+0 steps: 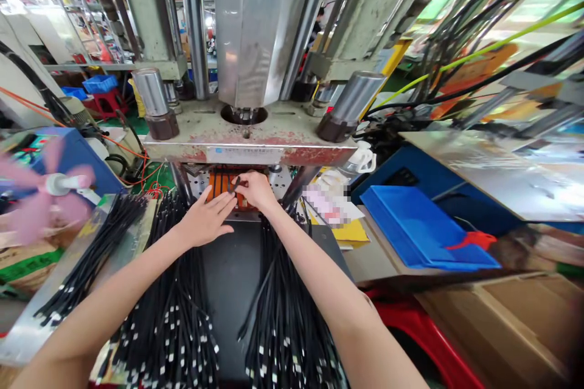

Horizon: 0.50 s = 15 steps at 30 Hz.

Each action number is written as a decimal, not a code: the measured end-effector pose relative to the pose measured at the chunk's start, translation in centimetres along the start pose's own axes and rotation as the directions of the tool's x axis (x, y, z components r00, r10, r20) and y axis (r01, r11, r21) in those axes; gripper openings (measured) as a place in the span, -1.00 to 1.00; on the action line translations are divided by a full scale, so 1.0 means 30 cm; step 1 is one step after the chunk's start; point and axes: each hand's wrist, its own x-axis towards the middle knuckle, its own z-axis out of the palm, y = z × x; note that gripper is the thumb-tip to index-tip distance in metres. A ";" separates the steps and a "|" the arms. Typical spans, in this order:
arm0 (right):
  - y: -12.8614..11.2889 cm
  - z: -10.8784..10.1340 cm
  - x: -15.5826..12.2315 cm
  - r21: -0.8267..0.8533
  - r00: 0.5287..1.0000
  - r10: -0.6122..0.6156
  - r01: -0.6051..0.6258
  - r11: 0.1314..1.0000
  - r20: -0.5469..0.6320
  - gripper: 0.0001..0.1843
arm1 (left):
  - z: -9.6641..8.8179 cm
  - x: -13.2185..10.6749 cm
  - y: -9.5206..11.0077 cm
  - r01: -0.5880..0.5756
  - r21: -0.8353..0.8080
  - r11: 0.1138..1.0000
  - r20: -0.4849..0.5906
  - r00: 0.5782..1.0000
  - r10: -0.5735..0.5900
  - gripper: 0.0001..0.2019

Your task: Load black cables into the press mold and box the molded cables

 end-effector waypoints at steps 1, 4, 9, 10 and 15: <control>0.003 0.002 0.012 -0.012 1.000 0.025 -0.024 1.000 0.015 -0.83 | -0.005 0.009 0.000 0.009 0.002 1.000 0.011 1.000 -0.009 -0.37; 0.008 0.011 0.063 -0.110 0.993 0.111 -0.105 0.988 0.045 -0.84 | -0.014 0.048 -0.017 0.030 -0.042 0.999 0.084 0.996 -0.027 -0.33; 0.011 0.030 0.102 -0.286 0.974 0.175 -0.211 0.935 -0.145 -0.73 | -0.019 0.153 -0.082 0.170 -0.103 0.980 0.228 0.963 -0.143 -0.41; 0.013 0.031 0.088 -0.304 0.973 0.165 -0.208 0.930 -0.162 -0.73 | -0.018 0.175 -0.096 0.198 -0.104 0.975 0.245 0.955 -0.167 -0.41; 0.008 0.016 -0.062 -0.346 0.998 -0.052 0.034 0.938 -0.042 -0.66 | -0.002 0.261 -0.175 0.275 -0.151 0.950 0.335 0.918 -0.213 -0.44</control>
